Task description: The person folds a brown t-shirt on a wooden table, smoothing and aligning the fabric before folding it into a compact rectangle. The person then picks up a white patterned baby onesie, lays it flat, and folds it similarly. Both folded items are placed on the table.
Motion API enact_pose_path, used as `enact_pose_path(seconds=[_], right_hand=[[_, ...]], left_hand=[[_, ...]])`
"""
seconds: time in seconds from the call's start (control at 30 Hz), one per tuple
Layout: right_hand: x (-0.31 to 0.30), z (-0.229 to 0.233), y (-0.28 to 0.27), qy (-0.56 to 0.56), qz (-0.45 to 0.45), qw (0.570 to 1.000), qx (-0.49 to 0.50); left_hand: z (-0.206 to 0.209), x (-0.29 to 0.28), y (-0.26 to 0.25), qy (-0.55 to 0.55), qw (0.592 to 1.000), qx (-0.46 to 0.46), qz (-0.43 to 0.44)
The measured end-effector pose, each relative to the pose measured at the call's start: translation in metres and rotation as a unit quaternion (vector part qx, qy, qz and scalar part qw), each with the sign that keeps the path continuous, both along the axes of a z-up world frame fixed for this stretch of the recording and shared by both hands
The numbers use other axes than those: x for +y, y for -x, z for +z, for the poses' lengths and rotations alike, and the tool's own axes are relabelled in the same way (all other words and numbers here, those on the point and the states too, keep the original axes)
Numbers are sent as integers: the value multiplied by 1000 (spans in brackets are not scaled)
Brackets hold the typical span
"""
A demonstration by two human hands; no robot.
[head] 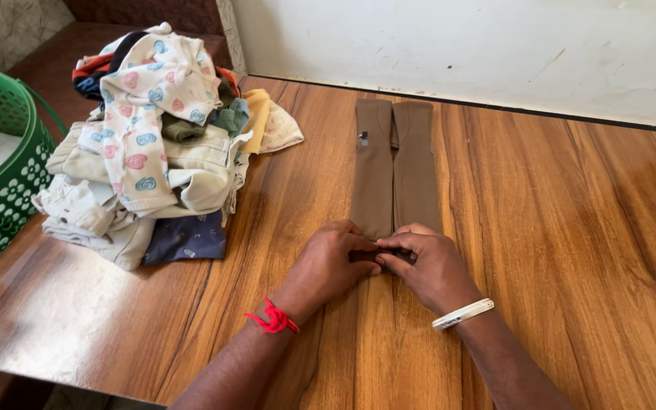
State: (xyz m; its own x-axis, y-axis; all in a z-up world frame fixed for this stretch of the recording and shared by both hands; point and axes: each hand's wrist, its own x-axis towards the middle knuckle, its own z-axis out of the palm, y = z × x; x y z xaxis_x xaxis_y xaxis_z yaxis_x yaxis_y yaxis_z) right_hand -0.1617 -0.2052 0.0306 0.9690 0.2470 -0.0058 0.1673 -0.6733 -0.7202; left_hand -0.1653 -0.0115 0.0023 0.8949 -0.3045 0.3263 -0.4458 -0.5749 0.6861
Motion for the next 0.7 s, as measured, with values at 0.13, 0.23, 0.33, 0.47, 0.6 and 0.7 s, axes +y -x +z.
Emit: enact_pose_path(seconds=[0.13, 0.23, 0.33, 0.47, 0.6, 0.7], right_hand=[[-1, 6, 1, 22, -18, 999, 25], [0, 5, 3, 48, -19, 998, 27], [0, 4, 2, 58, -15, 998, 12], [-2, 4, 3, 50, -9, 999, 14], [2, 9, 9, 31, -15, 999, 14], [1, 16, 12, 49, -38, 997, 40]], left_hand=[[3, 8, -5, 14, 999, 46, 7], [4, 12, 0, -23, 998, 56, 30], [8, 11, 8, 4, 997, 62, 35], [18, 6, 14, -31, 994, 79, 64], [26, 6, 16, -96, 991, 63, 73], [27, 3, 9, -130, 990, 24, 52]])
